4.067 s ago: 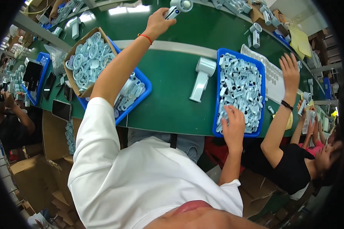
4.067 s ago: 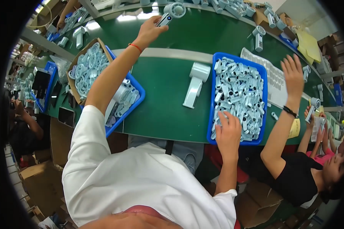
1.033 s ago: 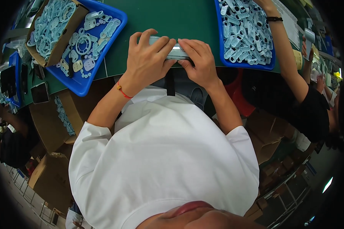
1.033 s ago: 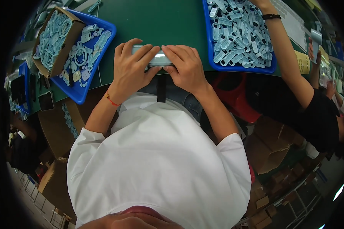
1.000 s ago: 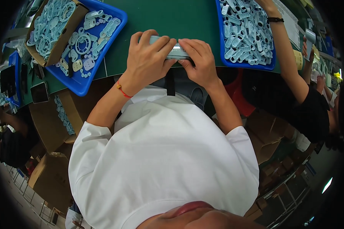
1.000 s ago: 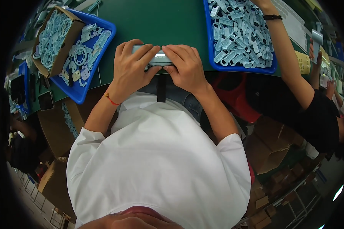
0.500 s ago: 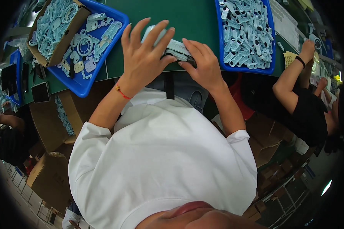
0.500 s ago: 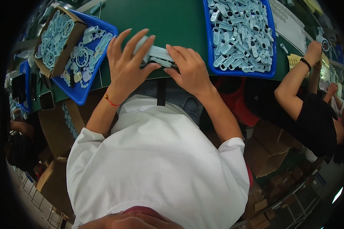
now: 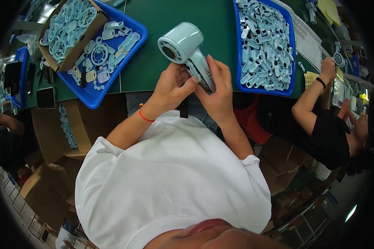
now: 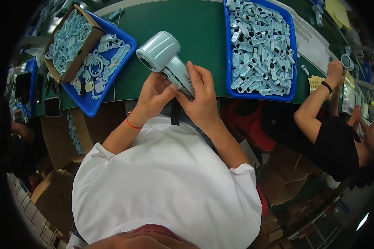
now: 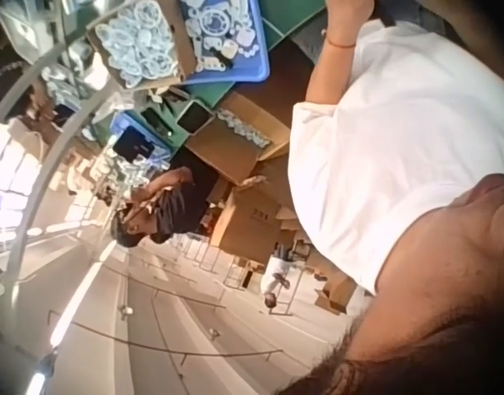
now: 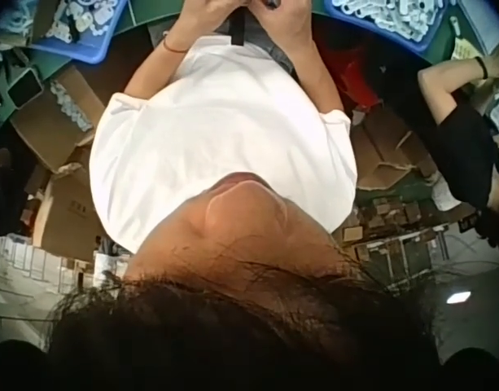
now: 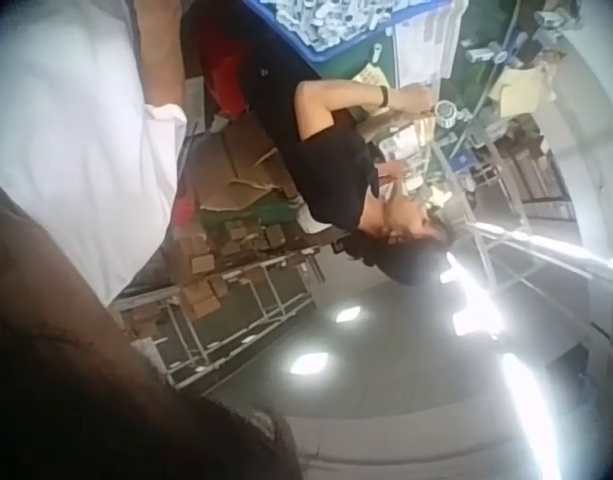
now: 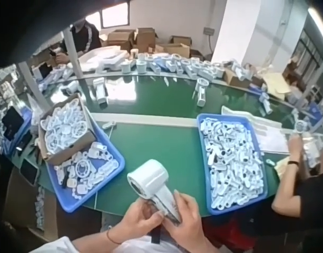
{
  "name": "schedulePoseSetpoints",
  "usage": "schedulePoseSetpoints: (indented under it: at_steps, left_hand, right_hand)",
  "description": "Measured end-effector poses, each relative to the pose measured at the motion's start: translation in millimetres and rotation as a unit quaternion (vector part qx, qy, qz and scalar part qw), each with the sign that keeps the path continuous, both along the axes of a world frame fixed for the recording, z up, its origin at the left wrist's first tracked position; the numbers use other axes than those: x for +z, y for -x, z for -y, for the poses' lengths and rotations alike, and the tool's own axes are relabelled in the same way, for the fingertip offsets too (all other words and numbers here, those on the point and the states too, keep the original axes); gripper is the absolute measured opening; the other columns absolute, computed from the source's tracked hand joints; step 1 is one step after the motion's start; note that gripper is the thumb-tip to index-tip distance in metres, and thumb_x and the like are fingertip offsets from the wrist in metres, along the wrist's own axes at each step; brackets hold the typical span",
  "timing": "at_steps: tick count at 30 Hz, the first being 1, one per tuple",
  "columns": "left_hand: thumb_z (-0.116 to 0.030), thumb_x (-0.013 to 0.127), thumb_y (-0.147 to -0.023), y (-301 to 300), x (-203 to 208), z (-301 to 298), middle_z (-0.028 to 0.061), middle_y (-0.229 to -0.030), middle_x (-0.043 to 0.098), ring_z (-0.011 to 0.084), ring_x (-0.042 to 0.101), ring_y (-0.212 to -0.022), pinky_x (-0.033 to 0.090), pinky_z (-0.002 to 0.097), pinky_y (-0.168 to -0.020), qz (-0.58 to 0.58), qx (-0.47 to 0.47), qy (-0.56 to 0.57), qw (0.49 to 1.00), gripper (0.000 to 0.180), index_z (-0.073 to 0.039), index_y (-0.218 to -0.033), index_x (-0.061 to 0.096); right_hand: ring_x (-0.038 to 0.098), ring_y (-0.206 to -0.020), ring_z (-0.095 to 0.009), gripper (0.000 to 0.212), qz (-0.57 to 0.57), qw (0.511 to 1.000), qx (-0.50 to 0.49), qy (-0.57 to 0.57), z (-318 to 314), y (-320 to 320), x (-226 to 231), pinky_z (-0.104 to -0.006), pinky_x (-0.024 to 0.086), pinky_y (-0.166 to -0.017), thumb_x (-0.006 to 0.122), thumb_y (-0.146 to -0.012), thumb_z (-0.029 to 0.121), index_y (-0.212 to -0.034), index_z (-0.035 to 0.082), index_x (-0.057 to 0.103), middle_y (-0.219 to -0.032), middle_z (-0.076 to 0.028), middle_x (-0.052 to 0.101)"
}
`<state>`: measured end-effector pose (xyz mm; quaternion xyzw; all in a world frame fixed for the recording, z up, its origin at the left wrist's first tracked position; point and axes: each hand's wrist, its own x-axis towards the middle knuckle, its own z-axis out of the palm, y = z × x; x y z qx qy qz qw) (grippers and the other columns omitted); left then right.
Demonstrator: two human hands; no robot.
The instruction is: Assembling plastic components for a handheld device on a factory production line.
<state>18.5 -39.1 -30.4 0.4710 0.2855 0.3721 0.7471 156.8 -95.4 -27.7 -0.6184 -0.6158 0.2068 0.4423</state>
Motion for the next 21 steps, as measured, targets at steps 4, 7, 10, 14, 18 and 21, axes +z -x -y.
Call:
schedulePoseSetpoints:
  at_steps: [4,7,10,14,18,21]
  left_hand:
    - [0.005,0.048,-0.079,-6,8,4,0.0179,-0.111,0.055,0.0211,0.058,-0.100,0.049,0.0333,-0.086,-0.021,0.030,-0.033,0.999,0.044,0.009,-0.121,0.036]
    - [0.005,0.046,-0.078,0,-2,-5,0.0179,-0.108,0.057,0.0197,0.059,-0.096,0.049,0.0315,-0.082,-0.078,0.047,-0.041,0.995,0.043,0.009,-0.120,0.039]
    - [0.004,0.042,-0.076,9,-8,-7,0.0174,-0.105,0.060,0.0189,0.061,-0.089,0.048,0.0301,-0.078,-0.132,0.038,-0.047,0.989,0.040,0.008,-0.116,0.043]
    - [-0.013,0.058,-0.083,9,-2,-8,0.0218,-0.123,0.048,0.0236,0.058,-0.097,0.047,0.0335,-0.085,-0.116,-0.038,-0.174,0.977,0.060,0.006,-0.132,0.029]
    - [-0.030,0.074,-0.077,12,5,-3,0.0239,-0.137,0.031,0.0322,0.046,-0.118,0.040,0.0418,-0.098,-0.086,-0.087,-0.105,0.987,0.101,0.002,-0.143,0.005]
    - [-0.018,0.075,-0.073,16,5,-7,0.0247,-0.135,0.032,0.0367,0.048,-0.115,0.043,0.0413,-0.094,-0.168,-0.095,-0.148,0.970,0.102,0.001,-0.143,0.004]
  right_hand:
    - [0.052,-0.105,-0.028,0.071,0.021,0.999,0.003,-0.043,0,3,-5,-0.0357,0.047,-0.084,0.073,-0.068,0.002,-0.132,0.000,0.043,-0.120,-0.016,0.044]
    - [0.051,-0.106,-0.028,0.072,-0.009,1.000,0.010,-0.015,1,6,4,-0.0352,0.047,-0.085,0.072,-0.068,0.002,-0.134,0.000,0.041,-0.120,-0.016,0.044]
    - [0.050,-0.107,-0.027,0.071,-0.038,0.999,0.014,0.019,-2,7,4,-0.0343,0.046,-0.085,0.071,-0.071,0.005,-0.135,0.001,0.040,-0.121,-0.015,0.043]
    - [0.050,-0.104,-0.029,0.069,-0.179,0.982,0.036,0.051,0,10,-4,-0.0359,0.046,-0.084,0.068,-0.076,0.012,-0.135,-0.001,0.037,-0.118,-0.018,0.046]
    - [0.055,-0.097,-0.028,0.061,-0.154,0.982,0.070,0.087,-11,1,2,-0.0354,0.047,-0.081,0.064,-0.079,0.015,-0.132,-0.002,0.040,-0.112,-0.018,0.054]
    - [0.058,-0.093,-0.019,0.045,-0.241,0.937,0.161,0.195,-20,-12,12,-0.0333,0.048,-0.082,0.058,-0.083,0.013,-0.123,-0.005,0.045,-0.104,-0.012,0.059]
